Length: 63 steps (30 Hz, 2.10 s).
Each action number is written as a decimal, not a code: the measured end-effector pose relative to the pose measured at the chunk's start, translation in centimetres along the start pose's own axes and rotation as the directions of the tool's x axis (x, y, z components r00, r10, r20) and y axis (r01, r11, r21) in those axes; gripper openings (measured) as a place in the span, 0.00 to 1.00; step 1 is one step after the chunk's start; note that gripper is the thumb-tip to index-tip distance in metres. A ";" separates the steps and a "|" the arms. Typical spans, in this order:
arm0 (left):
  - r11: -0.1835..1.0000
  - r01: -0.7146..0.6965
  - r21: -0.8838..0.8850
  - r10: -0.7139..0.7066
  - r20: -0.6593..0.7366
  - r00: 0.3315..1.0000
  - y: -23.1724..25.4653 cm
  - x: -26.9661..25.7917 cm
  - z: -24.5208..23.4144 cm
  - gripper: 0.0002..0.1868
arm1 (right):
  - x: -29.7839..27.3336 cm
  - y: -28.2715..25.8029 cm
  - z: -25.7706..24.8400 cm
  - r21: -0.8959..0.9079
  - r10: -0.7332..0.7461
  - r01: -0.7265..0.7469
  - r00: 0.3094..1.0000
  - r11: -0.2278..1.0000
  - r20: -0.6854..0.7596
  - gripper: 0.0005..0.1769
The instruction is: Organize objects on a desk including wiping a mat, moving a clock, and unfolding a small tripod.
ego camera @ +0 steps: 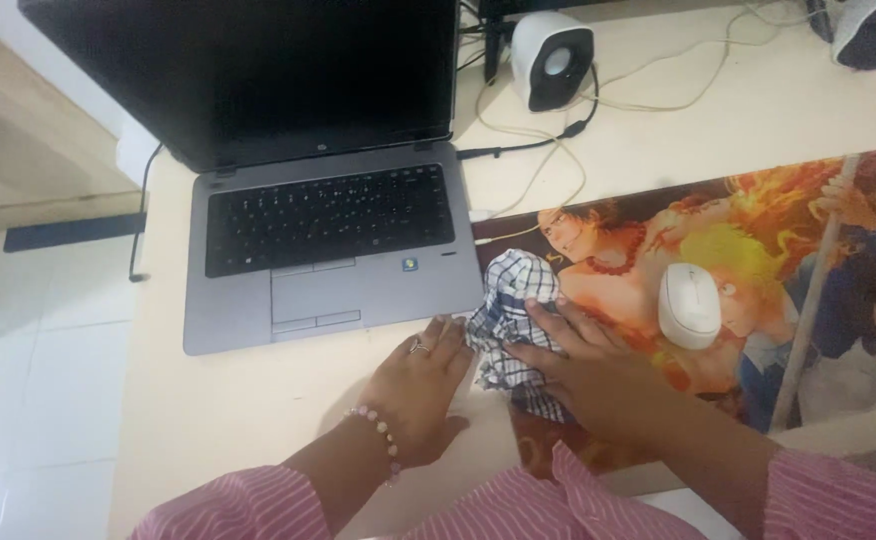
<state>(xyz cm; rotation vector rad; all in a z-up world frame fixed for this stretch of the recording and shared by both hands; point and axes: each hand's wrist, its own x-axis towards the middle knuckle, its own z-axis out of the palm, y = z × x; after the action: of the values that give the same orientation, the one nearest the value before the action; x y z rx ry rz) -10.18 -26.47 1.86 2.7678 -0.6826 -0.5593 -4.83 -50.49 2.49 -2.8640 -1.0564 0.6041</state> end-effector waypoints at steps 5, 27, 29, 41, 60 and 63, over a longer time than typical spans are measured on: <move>1.000 -0.015 -0.004 0.015 -0.038 0.999 1.3 1.2 -1.6 0.44 | -1.9 2.5 1.3 -0.078 -0.016 0.003 0.987 0.997 -0.161 0.37; 0.928 -0.365 0.076 0.373 -0.138 0.918 15.1 19.9 -0.8 0.21 | -12.4 13.7 4.0 0.036 -0.203 0.211 0.966 0.977 -0.161 0.39; 0.939 -0.343 0.010 0.341 -0.130 0.931 15.3 20.3 -1.2 0.20 | -12.3 13.8 2.7 0.053 -0.195 0.202 0.975 0.978 -0.107 0.40; 0.981 -0.192 0.034 0.194 -0.086 0.977 16.7 21.4 -2.8 0.22 | -11.7 17.5 3.1 0.032 -0.298 0.303 0.948 0.953 -0.113 0.28; 0.990 0.138 0.031 -0.138 -0.010 0.990 12.5 14.9 -2.2 0.31 | -12.7 25.4 2.1 0.082 0.006 0.018 0.957 0.996 -0.288 0.37; 0.964 0.173 0.204 -0.187 0.055 0.981 11.9 14.0 -1.4 0.35 | -13.4 28.0 3.7 0.054 -0.030 0.055 0.925 0.997 -0.380 0.32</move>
<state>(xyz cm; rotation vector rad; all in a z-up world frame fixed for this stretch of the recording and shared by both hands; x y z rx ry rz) -2.88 -43.34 2.58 3.0308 -0.5302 -0.6661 1.87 -80.89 -0.71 -2.7329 -1.0084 0.0682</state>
